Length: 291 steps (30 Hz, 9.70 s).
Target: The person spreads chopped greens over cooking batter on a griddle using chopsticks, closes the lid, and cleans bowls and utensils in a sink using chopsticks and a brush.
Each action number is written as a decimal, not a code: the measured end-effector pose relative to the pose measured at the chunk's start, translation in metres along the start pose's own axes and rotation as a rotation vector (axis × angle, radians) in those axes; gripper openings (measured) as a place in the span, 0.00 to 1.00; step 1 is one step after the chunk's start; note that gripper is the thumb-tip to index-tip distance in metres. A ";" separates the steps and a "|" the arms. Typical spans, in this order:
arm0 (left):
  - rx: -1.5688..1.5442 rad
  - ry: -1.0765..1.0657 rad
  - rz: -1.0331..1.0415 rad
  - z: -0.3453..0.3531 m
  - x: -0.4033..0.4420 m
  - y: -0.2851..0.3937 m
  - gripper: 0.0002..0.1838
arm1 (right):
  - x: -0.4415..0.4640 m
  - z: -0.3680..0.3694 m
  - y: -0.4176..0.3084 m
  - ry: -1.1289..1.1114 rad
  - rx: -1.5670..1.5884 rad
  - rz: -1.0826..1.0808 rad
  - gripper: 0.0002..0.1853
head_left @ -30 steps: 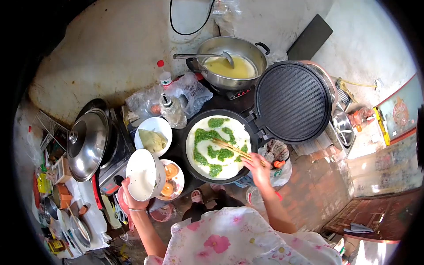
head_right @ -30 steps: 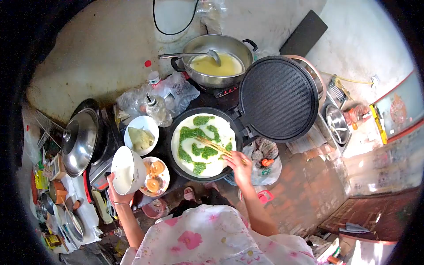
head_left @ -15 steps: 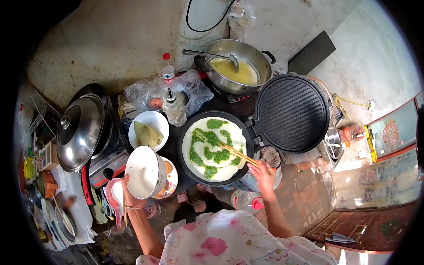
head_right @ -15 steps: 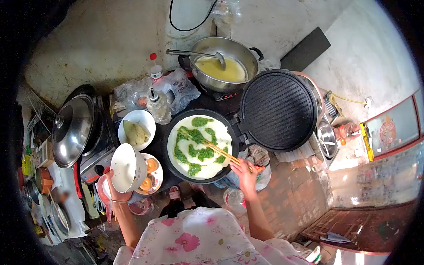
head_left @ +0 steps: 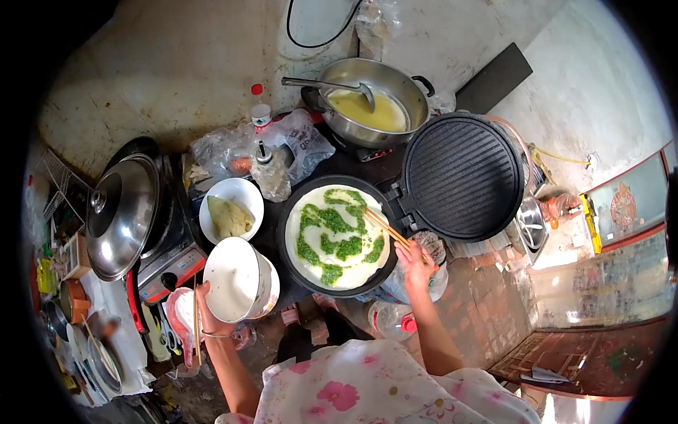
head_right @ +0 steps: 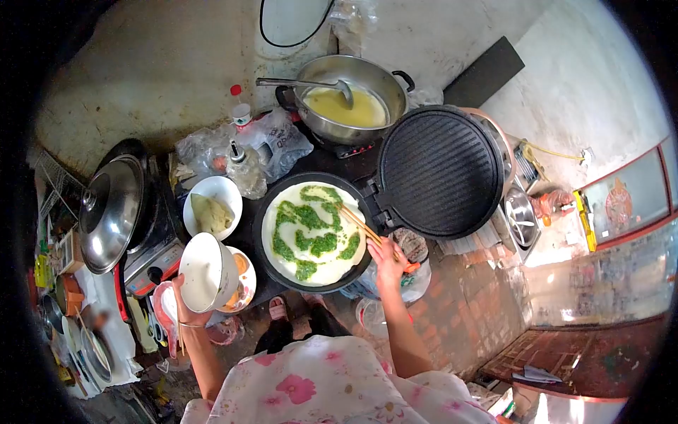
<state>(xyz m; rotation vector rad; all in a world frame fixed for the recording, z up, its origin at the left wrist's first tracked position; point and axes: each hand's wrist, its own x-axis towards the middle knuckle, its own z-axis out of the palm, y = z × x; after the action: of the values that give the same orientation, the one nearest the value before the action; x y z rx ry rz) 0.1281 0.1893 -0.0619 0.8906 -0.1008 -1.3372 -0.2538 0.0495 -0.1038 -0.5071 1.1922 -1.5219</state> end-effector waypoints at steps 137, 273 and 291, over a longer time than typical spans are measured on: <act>-0.077 0.091 -0.045 -0.039 -0.002 0.028 0.32 | -0.108 0.120 0.061 -0.740 -1.059 -0.663 0.15; -0.063 0.088 -0.037 -0.031 -0.022 -0.027 0.31 | -0.076 0.061 0.009 -0.727 -0.931 -0.688 0.12; -0.044 0.058 -0.072 -0.023 -0.014 -0.031 0.31 | -0.023 0.049 0.003 -0.538 -0.682 -0.425 0.10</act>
<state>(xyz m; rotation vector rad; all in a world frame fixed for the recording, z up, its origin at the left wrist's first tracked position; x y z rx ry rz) 0.1121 0.2141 -0.0898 0.9022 0.0054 -1.3742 -0.2048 0.0507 -0.0803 -1.5989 1.1863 -1.1541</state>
